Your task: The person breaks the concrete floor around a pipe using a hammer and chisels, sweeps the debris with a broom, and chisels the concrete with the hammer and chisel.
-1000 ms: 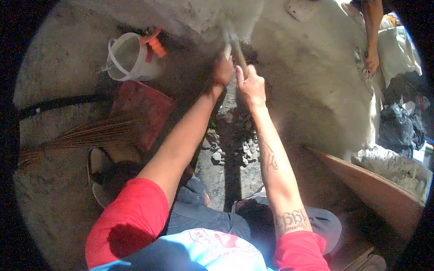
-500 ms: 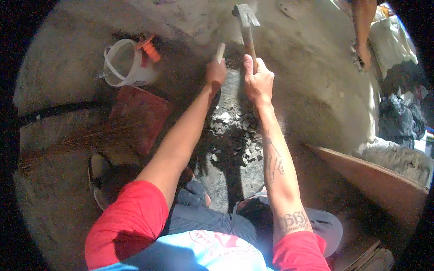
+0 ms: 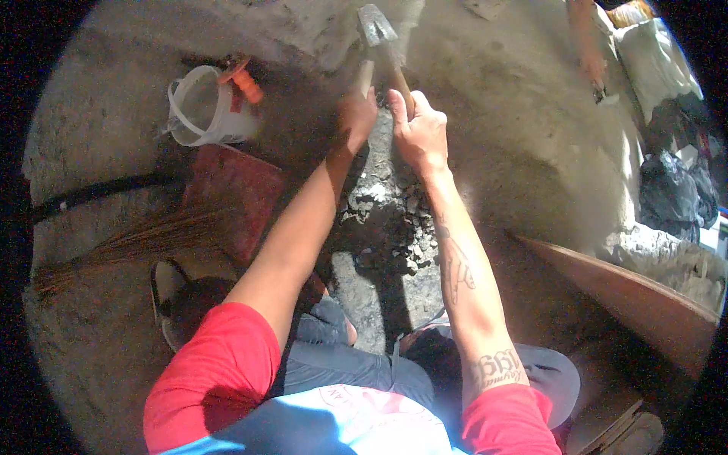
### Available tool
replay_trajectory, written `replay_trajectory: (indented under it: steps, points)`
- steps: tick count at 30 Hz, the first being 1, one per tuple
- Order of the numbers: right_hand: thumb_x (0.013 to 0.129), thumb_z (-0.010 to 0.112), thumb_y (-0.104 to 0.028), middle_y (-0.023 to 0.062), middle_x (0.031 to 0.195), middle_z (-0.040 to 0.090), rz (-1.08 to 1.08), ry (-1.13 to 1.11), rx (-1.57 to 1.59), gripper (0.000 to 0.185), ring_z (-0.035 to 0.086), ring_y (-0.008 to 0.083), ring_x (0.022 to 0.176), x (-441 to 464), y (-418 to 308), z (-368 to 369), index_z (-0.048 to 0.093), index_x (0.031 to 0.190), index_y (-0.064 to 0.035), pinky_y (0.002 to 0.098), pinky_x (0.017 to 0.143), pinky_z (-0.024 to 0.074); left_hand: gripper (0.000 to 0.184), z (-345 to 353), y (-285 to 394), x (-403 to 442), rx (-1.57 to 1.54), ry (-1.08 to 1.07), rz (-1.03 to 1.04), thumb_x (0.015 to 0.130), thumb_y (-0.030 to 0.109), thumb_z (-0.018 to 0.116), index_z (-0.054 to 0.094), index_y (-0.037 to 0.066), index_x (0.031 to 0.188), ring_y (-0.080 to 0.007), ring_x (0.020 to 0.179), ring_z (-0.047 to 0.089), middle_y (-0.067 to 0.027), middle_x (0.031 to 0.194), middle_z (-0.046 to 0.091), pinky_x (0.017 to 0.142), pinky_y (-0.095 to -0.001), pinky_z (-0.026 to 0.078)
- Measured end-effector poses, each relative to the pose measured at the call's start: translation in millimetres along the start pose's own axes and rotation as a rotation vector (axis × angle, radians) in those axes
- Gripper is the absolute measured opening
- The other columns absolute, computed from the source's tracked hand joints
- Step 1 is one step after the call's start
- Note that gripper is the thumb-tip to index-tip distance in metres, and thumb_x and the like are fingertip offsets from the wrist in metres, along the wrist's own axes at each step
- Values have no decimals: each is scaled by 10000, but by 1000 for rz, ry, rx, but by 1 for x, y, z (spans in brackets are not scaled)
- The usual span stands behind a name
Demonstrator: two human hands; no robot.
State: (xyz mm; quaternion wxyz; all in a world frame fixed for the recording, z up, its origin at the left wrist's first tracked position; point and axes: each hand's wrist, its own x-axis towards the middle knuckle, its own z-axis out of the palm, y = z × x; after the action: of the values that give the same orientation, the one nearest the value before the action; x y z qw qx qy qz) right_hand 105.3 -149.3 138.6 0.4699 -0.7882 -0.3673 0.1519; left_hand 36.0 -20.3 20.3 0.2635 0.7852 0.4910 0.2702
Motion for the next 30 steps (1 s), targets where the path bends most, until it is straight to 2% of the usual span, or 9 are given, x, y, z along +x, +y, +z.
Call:
replay_trajectory:
  steps: [6, 9, 11, 16, 18, 22, 25, 28, 30]
  points:
    - [940, 549, -469, 255, 752, 633, 65, -200, -247, 477, 635, 440, 751, 11, 28, 24, 626, 916, 2, 447, 682, 494, 315, 25, -26, -3, 65, 108, 231, 946, 314, 532, 518, 0, 969, -450, 743, 650, -265, 781, 654, 618, -503, 530]
    - [942, 554, -468, 233, 712, 625, 50, -28, -238, 459, 630, 407, 676, -5, 9, 14, 624, 897, -17, 431, 642, 492, 340, 26, -25, 1, 96, -50, 47, 945, 323, 535, 523, 0, 1049, -432, 739, 657, -252, 783, 657, 615, -492, 534]
    - [943, 538, -476, 240, 760, 649, 81, -48, -157, 439, 649, 426, 789, -7, -4, 4, 608, 922, -43, 473, 679, 503, 354, 14, -10, -4, 154, -129, -62, 945, 332, 538, 528, 3, 1074, -418, 741, 662, -243, 783, 657, 616, -487, 537]
    - [945, 530, -496, 223, 722, 635, 77, -18, -95, 456, 644, 407, 720, 0, 2, -6, 607, 929, -47, 454, 654, 492, 339, 20, -27, 21, 90, -135, -2, 947, 322, 524, 545, -6, 1031, -429, 756, 661, -245, 772, 656, 624, -487, 533]
    - [941, 529, -518, 209, 695, 620, 126, -15, -71, 483, 627, 369, 660, -4, 5, -9, 617, 924, -44, 432, 642, 486, 333, 29, -37, 24, -74, 71, 137, 942, 318, 527, 556, -8, 1006, -429, 767, 661, -245, 797, 661, 644, -496, 529]
    - [931, 530, -546, 200, 703, 622, 136, 63, 7, 530, 617, 337, 665, -16, 17, 3, 628, 892, -27, 416, 656, 482, 308, -6, 7, -5, 316, -189, 25, 945, 298, 523, 502, 33, 1100, -399, 771, 673, -220, 805, 669, 659, -514, 525]
    - [944, 520, -535, 67, 575, 508, 112, 177, 64, 556, 498, 173, 574, -16, 23, 6, 584, 781, -7, 359, 586, 441, 329, -10, -2, -3, 359, -175, -8, 955, 319, 495, 484, 56, 1152, -382, 804, 680, -199, 860, 680, 670, -511, 529]
    - [916, 515, -596, 179, 682, 607, 177, 29, -11, 598, 588, 283, 647, -9, 23, -20, 622, 872, -9, 402, 652, 473, 339, -12, -15, 6, 341, -284, -159, 962, 324, 476, 498, 51, 1161, -376, 848, 679, -210, 920, 681, 718, -508, 528]
    - [903, 526, -611, 179, 695, 608, 260, -14, 38, 617, 576, 265, 658, -4, 28, -24, 630, 867, -4, 389, 666, 472, 369, -13, -16, 3, 318, -273, -139, 952, 331, 486, 504, 26, 1160, -387, 883, 674, -236, 931, 679, 761, -499, 526]
